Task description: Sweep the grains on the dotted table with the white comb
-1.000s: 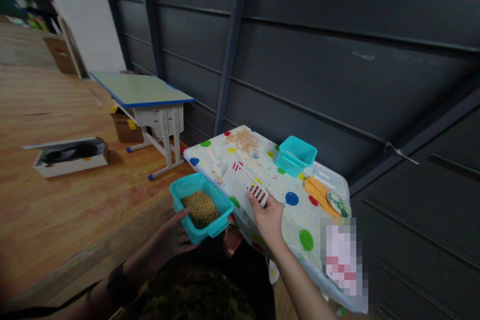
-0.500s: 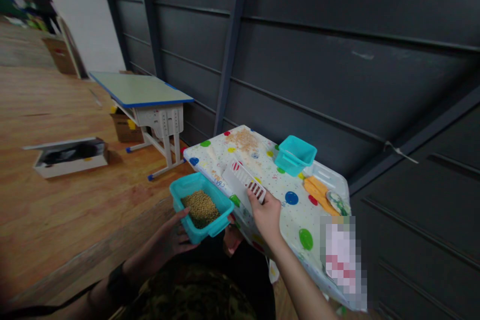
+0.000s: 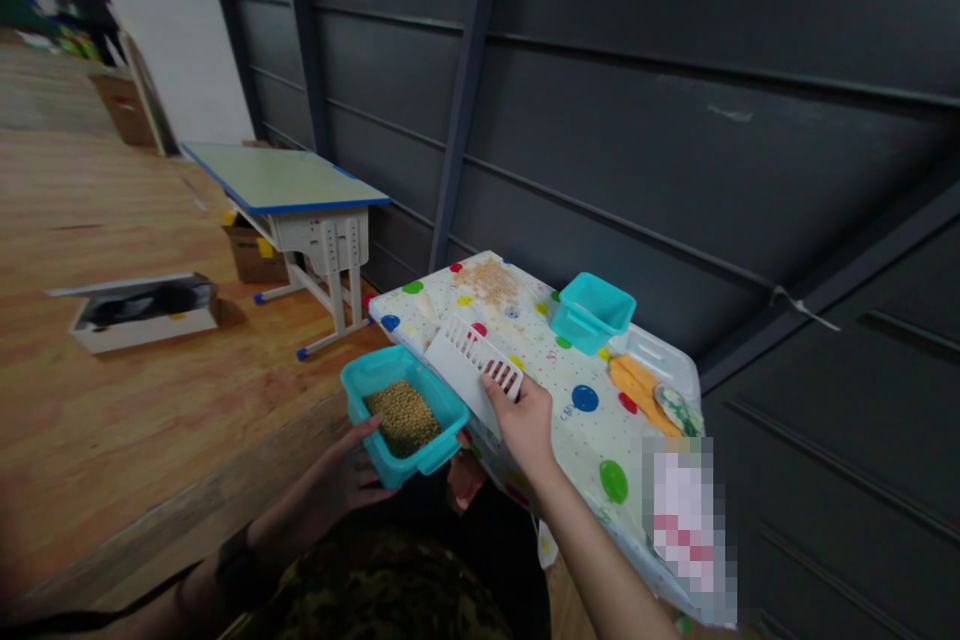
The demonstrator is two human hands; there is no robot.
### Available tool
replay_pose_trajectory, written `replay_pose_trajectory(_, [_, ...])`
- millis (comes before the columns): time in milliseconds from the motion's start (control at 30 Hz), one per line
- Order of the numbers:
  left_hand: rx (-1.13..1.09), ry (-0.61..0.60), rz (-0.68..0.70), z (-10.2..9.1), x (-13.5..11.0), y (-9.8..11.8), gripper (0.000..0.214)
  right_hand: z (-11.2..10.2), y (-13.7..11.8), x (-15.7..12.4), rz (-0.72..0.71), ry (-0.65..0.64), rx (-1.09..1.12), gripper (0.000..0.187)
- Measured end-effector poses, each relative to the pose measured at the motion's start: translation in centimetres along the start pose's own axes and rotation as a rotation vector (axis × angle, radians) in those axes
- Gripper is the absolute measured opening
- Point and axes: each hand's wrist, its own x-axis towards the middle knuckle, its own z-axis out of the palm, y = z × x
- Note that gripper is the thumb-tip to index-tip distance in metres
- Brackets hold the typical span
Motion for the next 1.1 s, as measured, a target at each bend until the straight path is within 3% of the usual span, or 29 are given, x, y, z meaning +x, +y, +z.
replay_pose_trajectory(633, [0.01, -0.032, -0.007, -0.5, 0.5, -0.4, 0.087, 0.4, 0.0, 0.3, -0.025, 0.024, -0.065, 0.049])
replay_pose_trajectory(800, [0.012, -0.065, -0.006, -1.0, 0.9, -0.6, 0.096, 0.3, -0.4, 0.1, -0.01, 0.017, -0.025, 0.047])
replay_pose_trajectory(1100, [0.01, -0.051, 0.009, -0.3, 0.0, -0.3, 0.096, 0.2, -0.1, -0.2, -0.015, 0.044, -0.049, 0.048])
